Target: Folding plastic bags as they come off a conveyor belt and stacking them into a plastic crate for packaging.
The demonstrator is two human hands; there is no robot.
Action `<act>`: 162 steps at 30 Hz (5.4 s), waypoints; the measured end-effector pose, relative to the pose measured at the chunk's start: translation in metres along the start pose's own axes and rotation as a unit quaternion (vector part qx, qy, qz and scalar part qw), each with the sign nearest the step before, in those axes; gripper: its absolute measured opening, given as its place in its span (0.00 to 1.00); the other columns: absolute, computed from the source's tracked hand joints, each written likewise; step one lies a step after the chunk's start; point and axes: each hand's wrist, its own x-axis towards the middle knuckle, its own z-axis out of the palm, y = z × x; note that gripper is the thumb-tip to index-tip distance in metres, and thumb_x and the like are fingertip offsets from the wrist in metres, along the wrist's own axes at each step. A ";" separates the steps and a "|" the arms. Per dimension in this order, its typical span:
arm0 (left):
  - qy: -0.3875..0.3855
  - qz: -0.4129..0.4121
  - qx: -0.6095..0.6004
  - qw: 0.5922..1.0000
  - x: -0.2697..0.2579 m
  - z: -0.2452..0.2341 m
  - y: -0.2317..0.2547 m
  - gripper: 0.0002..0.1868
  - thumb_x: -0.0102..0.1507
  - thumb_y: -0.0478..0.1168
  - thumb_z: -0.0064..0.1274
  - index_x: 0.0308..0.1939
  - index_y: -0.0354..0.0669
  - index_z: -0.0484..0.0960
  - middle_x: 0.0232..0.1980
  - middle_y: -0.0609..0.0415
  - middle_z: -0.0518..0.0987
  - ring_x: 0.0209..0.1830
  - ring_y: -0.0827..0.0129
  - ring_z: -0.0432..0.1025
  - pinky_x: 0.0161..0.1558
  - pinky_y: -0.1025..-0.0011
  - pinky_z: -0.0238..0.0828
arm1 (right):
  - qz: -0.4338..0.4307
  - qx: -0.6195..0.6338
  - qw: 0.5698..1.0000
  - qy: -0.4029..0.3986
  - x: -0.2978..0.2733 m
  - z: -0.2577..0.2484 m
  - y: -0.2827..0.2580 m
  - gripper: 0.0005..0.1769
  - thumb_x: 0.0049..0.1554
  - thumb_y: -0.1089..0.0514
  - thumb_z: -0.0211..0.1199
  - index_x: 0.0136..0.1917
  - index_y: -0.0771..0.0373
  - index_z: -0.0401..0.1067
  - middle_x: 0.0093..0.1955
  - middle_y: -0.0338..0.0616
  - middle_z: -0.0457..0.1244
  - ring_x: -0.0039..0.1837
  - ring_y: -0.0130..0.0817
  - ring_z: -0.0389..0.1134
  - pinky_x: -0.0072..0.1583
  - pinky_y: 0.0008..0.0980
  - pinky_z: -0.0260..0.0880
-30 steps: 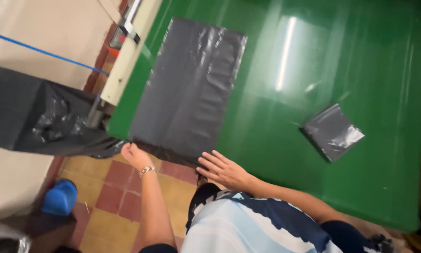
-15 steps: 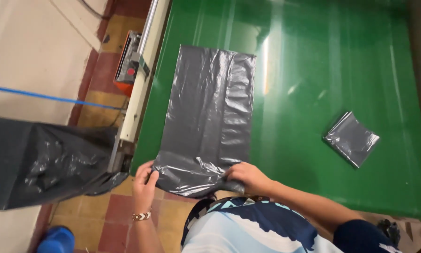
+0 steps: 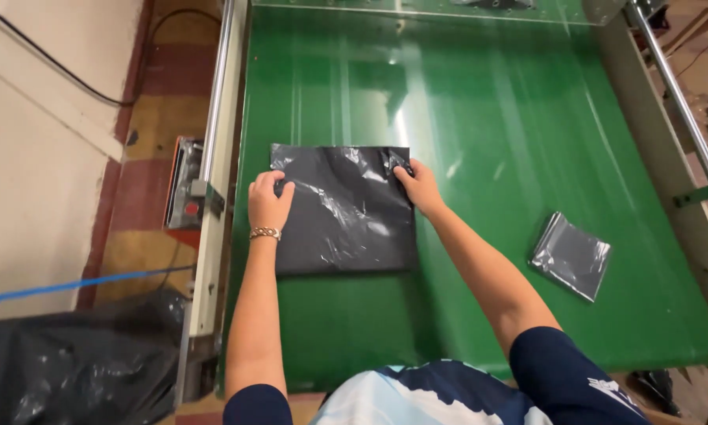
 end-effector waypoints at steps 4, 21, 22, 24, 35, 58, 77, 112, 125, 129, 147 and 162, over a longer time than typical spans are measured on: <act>-0.067 -0.019 0.162 0.984 0.009 0.036 -0.024 0.20 0.56 0.54 0.62 0.51 0.61 0.79 0.52 0.70 0.76 0.54 0.69 0.68 0.45 0.65 0.77 | 0.030 -0.117 0.992 -0.029 0.046 0.006 0.045 0.18 0.63 0.43 0.60 0.52 0.58 0.76 0.47 0.50 0.69 0.53 0.46 0.70 0.55 0.43 0.68; -0.018 0.053 0.251 0.966 0.002 0.029 -0.011 0.24 0.57 0.50 0.62 0.56 0.52 0.82 0.57 0.57 0.78 0.52 0.55 0.69 0.39 0.57 0.76 | 0.064 -0.441 0.887 -0.123 0.113 0.036 0.003 0.27 0.40 0.46 0.66 0.53 0.57 0.71 0.50 0.52 0.68 0.54 0.55 0.69 0.51 0.47 0.71; -0.025 0.046 0.270 0.961 0.001 0.028 -0.011 0.24 0.57 0.51 0.62 0.57 0.53 0.82 0.58 0.59 0.78 0.52 0.57 0.68 0.38 0.59 0.77 | 0.050 -0.464 0.874 -0.136 0.111 0.036 -0.005 0.24 0.40 0.46 0.64 0.50 0.56 0.77 0.49 0.50 0.68 0.54 0.52 0.69 0.50 0.46 0.73; -0.025 0.051 0.281 0.958 0.000 0.027 -0.009 0.25 0.58 0.52 0.62 0.58 0.54 0.81 0.59 0.60 0.77 0.52 0.58 0.69 0.37 0.60 0.78 | 0.050 -0.454 0.880 -0.130 0.109 0.034 -0.006 0.27 0.41 0.43 0.65 0.52 0.57 0.72 0.52 0.50 0.68 0.57 0.53 0.68 0.52 0.47 0.71; 0.045 0.089 0.415 0.904 -0.006 0.017 0.021 0.28 0.57 0.61 0.61 0.59 0.62 0.79 0.63 0.65 0.73 0.54 0.65 0.66 0.30 0.66 0.76 | 0.029 -0.406 0.910 -0.076 0.105 0.049 0.020 0.21 0.46 0.50 0.63 0.50 0.60 0.66 0.50 0.53 0.66 0.53 0.56 0.68 0.50 0.51 0.69; -0.167 -0.326 -0.159 0.917 -0.021 -0.012 -0.074 0.32 0.59 0.49 0.67 0.64 0.43 0.74 0.66 0.42 0.73 0.69 0.58 0.65 0.67 0.62 0.64 | -0.403 -0.269 0.872 -0.073 -0.120 -0.006 -0.001 0.21 0.39 0.64 0.72 0.45 0.51 0.71 0.49 0.31 0.65 0.60 0.37 0.65 0.58 0.40 0.64; -0.123 0.145 0.293 0.937 -0.079 -0.027 0.092 0.34 0.56 0.52 0.61 0.63 0.43 0.73 0.72 0.47 0.67 0.75 0.49 0.55 0.62 0.33 0.58 | -0.443 -0.250 0.856 -0.092 -0.122 0.053 -0.049 0.27 0.56 0.38 0.58 0.59 0.59 0.72 0.61 0.49 0.64 0.70 0.50 0.62 0.67 0.48 0.60; -0.590 -0.256 -0.221 0.733 -0.084 -0.013 0.088 0.36 0.69 0.59 0.18 0.38 0.46 0.85 0.43 0.46 0.86 0.44 0.65 0.82 0.38 0.77 0.77 | 0.005 0.118 0.980 -0.159 -0.264 0.056 0.091 0.06 0.58 0.59 0.61 0.46 0.61 0.78 0.42 0.43 0.69 0.49 0.34 0.69 0.56 0.49 0.69; -0.381 0.002 0.191 0.905 -0.104 0.001 0.127 0.27 0.66 0.69 0.42 0.56 0.60 0.77 0.55 0.57 0.81 0.52 0.57 0.78 0.54 0.58 0.75 | 0.330 0.594 0.733 -0.004 -0.229 0.056 0.079 0.05 0.63 0.56 0.58 0.51 0.57 0.70 0.53 0.49 0.69 0.57 0.43 0.73 0.58 0.48 0.76; -0.304 0.014 0.157 0.939 -0.111 0.019 0.117 0.22 0.61 0.56 0.53 0.51 0.48 0.78 0.50 0.52 0.78 0.49 0.53 0.73 0.44 0.52 0.71 | 0.350 0.628 0.693 -0.040 -0.225 0.054 0.074 0.05 0.64 0.58 0.52 0.53 0.57 0.66 0.51 0.48 0.69 0.52 0.39 0.72 0.58 0.40 0.75; -0.312 -0.141 0.213 0.915 -0.127 0.032 0.181 0.35 0.59 0.56 0.55 0.66 0.46 0.71 0.66 0.44 0.71 0.64 0.44 0.66 0.57 0.40 0.67 | 0.329 0.450 0.821 -0.124 -0.238 0.007 0.062 0.11 0.57 0.62 0.51 0.54 0.53 0.64 0.43 0.38 0.63 0.42 0.30 0.65 0.41 0.29 0.68; -0.122 -0.070 0.110 0.984 -0.208 0.082 0.228 0.17 0.67 0.48 0.46 0.56 0.45 0.76 0.52 0.45 0.79 0.48 0.42 0.74 0.44 0.46 0.69 | 0.287 0.347 0.873 -0.186 -0.243 -0.092 0.097 0.11 0.60 0.62 0.47 0.53 0.52 0.66 0.44 0.38 0.66 0.42 0.28 0.68 0.36 0.26 0.67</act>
